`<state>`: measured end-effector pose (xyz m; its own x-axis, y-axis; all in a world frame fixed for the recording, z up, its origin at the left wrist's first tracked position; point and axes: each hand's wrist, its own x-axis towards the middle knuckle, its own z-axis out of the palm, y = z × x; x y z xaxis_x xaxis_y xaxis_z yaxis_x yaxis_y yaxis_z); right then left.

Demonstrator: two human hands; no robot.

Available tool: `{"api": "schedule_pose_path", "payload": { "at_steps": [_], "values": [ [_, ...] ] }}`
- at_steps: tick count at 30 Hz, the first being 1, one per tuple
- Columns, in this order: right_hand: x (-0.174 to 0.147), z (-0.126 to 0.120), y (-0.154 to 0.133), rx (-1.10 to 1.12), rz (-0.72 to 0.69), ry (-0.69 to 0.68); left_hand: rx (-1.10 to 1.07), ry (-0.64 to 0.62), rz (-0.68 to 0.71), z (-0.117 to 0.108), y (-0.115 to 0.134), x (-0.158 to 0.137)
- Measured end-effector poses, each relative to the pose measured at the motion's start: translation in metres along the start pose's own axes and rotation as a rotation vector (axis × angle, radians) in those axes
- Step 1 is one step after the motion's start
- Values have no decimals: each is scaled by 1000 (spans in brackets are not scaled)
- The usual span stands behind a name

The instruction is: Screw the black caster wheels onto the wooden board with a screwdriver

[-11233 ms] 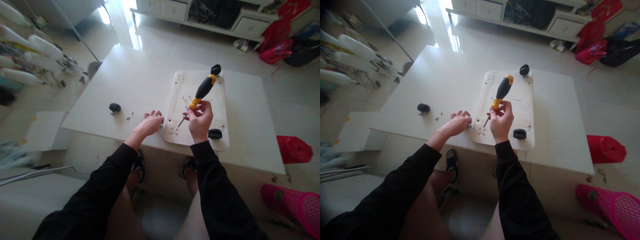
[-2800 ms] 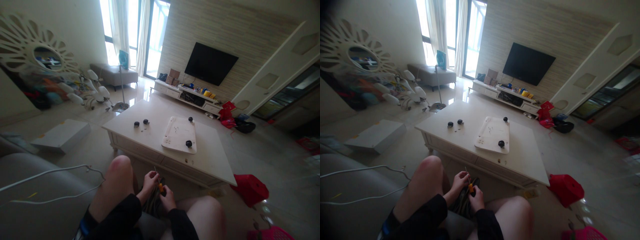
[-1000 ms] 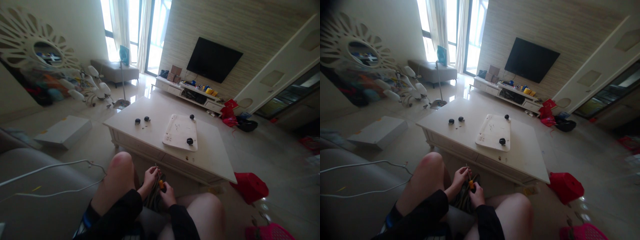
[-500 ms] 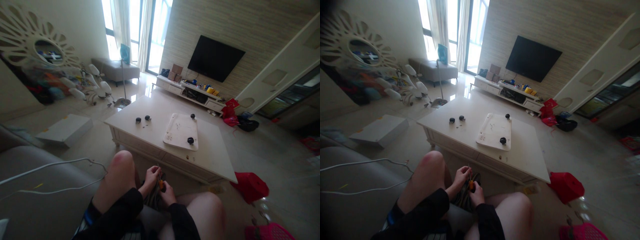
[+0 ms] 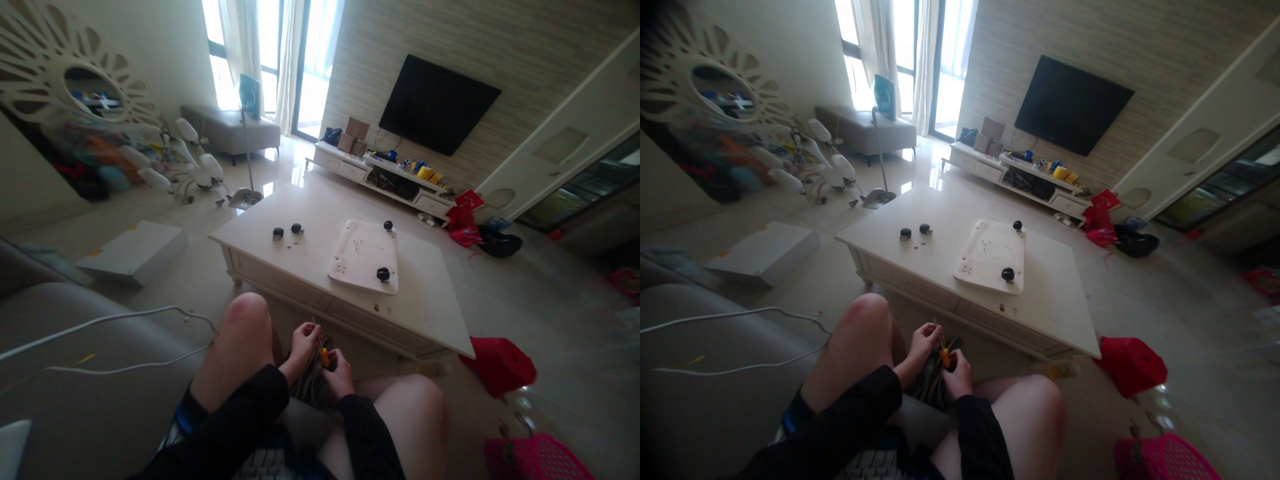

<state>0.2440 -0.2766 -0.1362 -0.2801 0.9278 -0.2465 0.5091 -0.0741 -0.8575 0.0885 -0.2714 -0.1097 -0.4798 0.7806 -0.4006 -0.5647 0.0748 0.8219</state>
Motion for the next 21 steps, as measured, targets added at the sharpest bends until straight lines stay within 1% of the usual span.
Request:
{"api": "schedule_pose_path", "payload": {
  "at_steps": [10, 17, 21],
  "values": [
    [1, 0, 0, -39, -29, 74, -20, 15, -20, 1, 1, -2],
    [3, 0, 5, -36, -59, 41, -47, 18, -31, 2, 3, -4],
    [6, -3, 6, -26, -49, 30, -55, 11, -35, 2, 4, -4]
  ]
}}
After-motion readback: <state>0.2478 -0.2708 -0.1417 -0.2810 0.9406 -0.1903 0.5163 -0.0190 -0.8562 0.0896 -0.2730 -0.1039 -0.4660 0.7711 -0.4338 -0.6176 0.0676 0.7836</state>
